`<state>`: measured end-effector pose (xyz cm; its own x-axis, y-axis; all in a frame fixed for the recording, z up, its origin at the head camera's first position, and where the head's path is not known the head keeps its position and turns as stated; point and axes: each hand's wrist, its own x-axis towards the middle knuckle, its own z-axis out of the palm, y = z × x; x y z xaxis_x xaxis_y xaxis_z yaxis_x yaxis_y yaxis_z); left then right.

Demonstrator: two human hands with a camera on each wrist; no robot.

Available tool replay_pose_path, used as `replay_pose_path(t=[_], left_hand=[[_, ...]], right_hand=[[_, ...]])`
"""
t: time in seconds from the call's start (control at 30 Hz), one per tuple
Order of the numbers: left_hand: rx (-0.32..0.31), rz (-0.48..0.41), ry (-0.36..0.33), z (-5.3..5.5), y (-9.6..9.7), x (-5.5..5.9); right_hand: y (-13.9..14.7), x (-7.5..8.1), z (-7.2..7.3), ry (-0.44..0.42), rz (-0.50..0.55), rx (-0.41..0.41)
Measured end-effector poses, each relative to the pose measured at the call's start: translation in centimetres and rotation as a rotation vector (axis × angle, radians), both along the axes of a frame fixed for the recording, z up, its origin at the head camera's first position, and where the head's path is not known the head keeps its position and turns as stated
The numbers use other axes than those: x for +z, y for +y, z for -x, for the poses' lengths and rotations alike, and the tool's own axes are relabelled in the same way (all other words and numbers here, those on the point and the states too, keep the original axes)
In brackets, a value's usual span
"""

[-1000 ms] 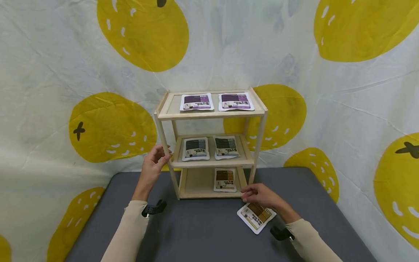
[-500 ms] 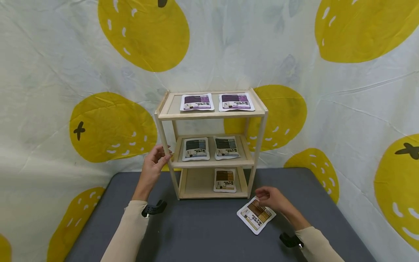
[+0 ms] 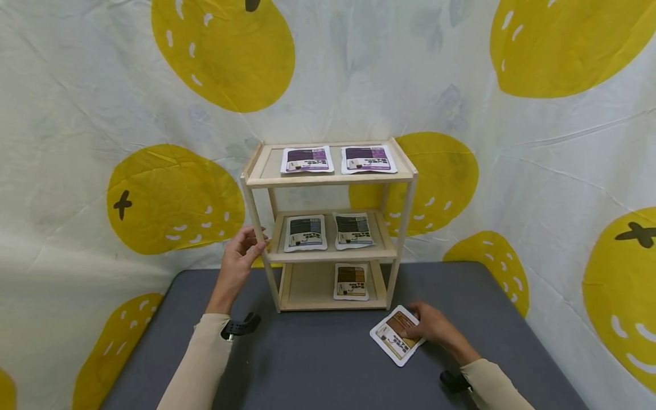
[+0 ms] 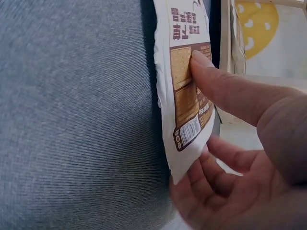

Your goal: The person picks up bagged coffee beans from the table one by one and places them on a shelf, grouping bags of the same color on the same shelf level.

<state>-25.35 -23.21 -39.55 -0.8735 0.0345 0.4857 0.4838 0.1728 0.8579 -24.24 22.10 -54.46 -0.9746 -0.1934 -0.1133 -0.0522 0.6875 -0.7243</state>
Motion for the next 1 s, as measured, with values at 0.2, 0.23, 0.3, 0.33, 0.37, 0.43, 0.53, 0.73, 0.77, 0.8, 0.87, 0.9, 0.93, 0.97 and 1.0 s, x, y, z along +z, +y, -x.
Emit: replay_pose_path(t=[0.2,0.23,0.3,0.33,0.37,0.43,0.53,0.73,0.77,0.8,0.87,0.9,0.93,0.97,1.0], left_hand=[[0.0,-0.004,0.0,0.0,0.0,0.0],[0.0,-0.006,-0.001,0.0,0.0,0.0],[0.002,-0.007,-0.004,0.0,0.0,0.0],[0.002,-0.008,-0.005,0.0,0.0,0.0],[0.003,-0.007,-0.005,0.0,0.0,0.0],[0.004,-0.008,-0.005,0.0,0.1,0.0],[0.001,-0.013,-0.011,0.0,0.1,0.0],[-0.001,-0.019,-0.019,0.0,0.1,0.0],[-0.001,-0.019,-0.018,0.0,0.1,0.0],[0.0,-0.021,-0.019,0.0,0.1,0.0],[0.003,-0.02,-0.019,0.0,0.1,-0.1],[0.004,-0.021,-0.012,0.3,0.0,-0.4],[0.005,-0.018,-0.008,0.3,0.0,-0.4],[0.004,-0.02,-0.01,0.3,0.0,-0.4],[0.005,-0.018,-0.011,0.4,-0.1,-0.4]], right_hand=[[0.1,0.2,0.2,0.01,0.102,0.175],[0.1,0.2,0.3,0.012,0.117,0.22],[0.3,0.2,0.5,0.01,0.143,0.304],[0.3,0.2,0.6,0.014,0.154,0.339],[0.4,0.1,0.7,0.019,0.164,0.373],[0.3,0.1,0.8,0.037,0.178,0.418],[0.1,0.0,1.0,0.071,0.214,0.477],[-0.7,-0.1,1.0,0.115,0.227,0.551],[-0.8,-0.1,1.0,0.118,0.228,0.554],[-0.9,-0.1,1.0,0.119,0.226,0.552],[-1.1,-0.3,1.2,0.085,0.26,0.555],[-1.3,-0.3,1.2,0.057,0.287,0.559],[-1.4,-0.4,1.3,0.029,0.313,0.562],[-1.5,-0.4,1.3,0.006,0.338,0.567],[-1.6,-0.4,1.3,-0.016,0.359,0.57]])
